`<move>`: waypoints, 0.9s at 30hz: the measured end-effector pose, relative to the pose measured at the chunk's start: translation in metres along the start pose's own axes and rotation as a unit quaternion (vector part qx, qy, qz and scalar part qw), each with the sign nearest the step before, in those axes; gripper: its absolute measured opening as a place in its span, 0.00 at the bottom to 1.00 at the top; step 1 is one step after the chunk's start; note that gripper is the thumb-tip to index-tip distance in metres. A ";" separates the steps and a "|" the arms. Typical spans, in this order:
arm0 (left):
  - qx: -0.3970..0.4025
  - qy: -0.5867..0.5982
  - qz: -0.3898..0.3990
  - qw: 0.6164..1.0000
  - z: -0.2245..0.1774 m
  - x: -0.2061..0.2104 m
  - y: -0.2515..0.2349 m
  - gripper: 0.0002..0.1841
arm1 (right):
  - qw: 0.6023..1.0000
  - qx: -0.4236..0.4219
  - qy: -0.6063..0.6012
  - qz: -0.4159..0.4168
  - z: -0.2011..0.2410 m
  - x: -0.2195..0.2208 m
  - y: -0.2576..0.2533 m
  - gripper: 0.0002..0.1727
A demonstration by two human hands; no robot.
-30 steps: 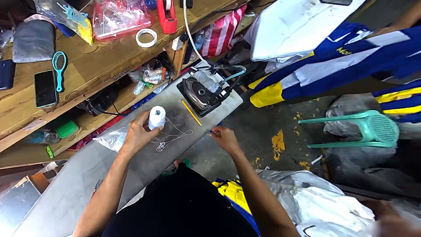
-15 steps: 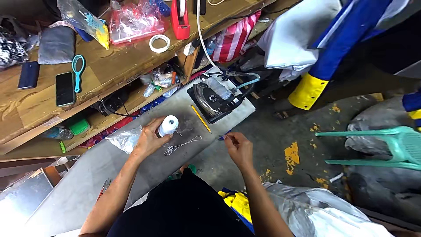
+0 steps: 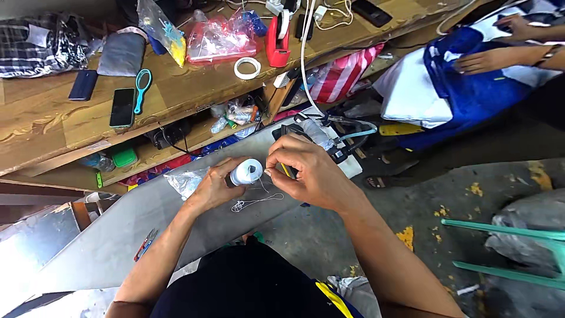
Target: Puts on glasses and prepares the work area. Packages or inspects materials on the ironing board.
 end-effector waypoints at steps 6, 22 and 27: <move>0.006 -0.005 -0.002 1.000 -0.008 -0.010 0.000 0.32 | 0.997 -0.041 0.023 0.061 0.006 0.000 -0.020 0.07; 0.044 0.274 0.101 0.955 -0.055 -0.071 -0.023 0.29 | 0.933 0.029 -0.356 0.054 -0.021 0.008 -0.071 0.34; 0.076 0.286 0.091 0.951 -0.057 -0.100 -0.033 0.35 | 0.934 0.024 -0.356 0.015 -0.022 0.011 -0.111 0.31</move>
Point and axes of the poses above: each hand's wrist, its own y-axis away from the middle knuckle, its own x-axis out of the palm, z = x × y, the point moved 3 cm from there along -y, towards the middle knuckle, and after that the axes turned 4 degrees about -x, right-handed, at the moved point
